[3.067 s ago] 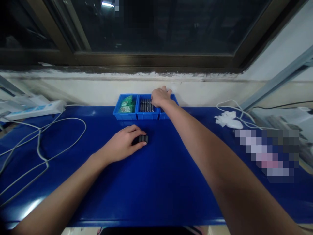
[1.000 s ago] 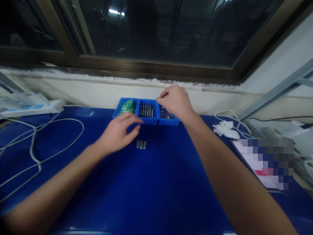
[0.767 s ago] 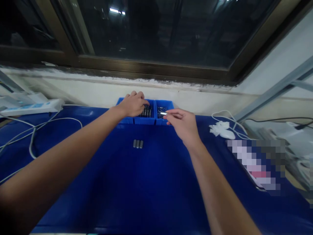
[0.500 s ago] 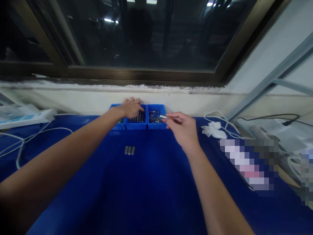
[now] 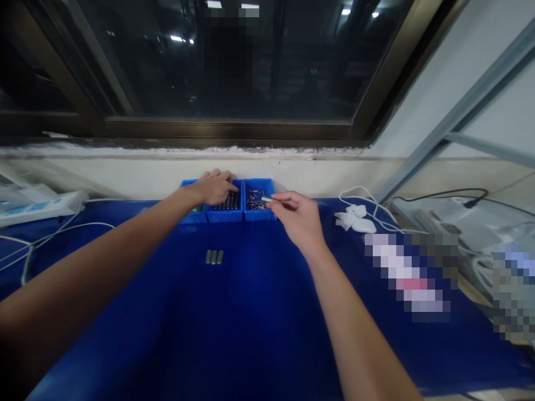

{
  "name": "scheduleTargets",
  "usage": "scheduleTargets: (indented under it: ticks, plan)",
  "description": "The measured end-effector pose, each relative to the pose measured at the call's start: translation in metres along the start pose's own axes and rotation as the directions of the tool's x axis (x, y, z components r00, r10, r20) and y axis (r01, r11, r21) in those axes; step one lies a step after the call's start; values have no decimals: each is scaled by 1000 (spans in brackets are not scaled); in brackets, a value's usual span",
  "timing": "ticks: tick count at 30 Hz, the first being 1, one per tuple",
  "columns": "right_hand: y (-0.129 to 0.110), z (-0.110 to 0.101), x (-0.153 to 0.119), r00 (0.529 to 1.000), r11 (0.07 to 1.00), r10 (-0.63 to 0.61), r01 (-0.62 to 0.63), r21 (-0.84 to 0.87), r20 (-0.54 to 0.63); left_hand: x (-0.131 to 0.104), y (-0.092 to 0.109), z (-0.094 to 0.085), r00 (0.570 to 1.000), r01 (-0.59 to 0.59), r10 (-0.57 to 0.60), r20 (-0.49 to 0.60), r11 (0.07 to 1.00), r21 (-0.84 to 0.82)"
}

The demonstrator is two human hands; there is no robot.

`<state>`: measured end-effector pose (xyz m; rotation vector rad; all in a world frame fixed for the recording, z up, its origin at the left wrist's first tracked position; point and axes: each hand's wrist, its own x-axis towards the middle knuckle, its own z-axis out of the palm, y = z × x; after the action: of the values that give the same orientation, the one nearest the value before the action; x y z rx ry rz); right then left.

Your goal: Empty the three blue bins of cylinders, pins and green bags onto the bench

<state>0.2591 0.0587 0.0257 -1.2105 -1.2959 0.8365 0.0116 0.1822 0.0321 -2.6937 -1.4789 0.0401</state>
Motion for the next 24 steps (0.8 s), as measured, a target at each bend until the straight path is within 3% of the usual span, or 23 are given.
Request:
scheduleTargets:
  ticks: [12,24]
  plan:
    - [2,1,0,999,999,-25,24,26,38,6,4,-2,995,33,-34,94,999,4]
    - [-2,1,-3,1000,1000,-19,19,9,22,4,-2,0,998,-37,38,47,999,-21]
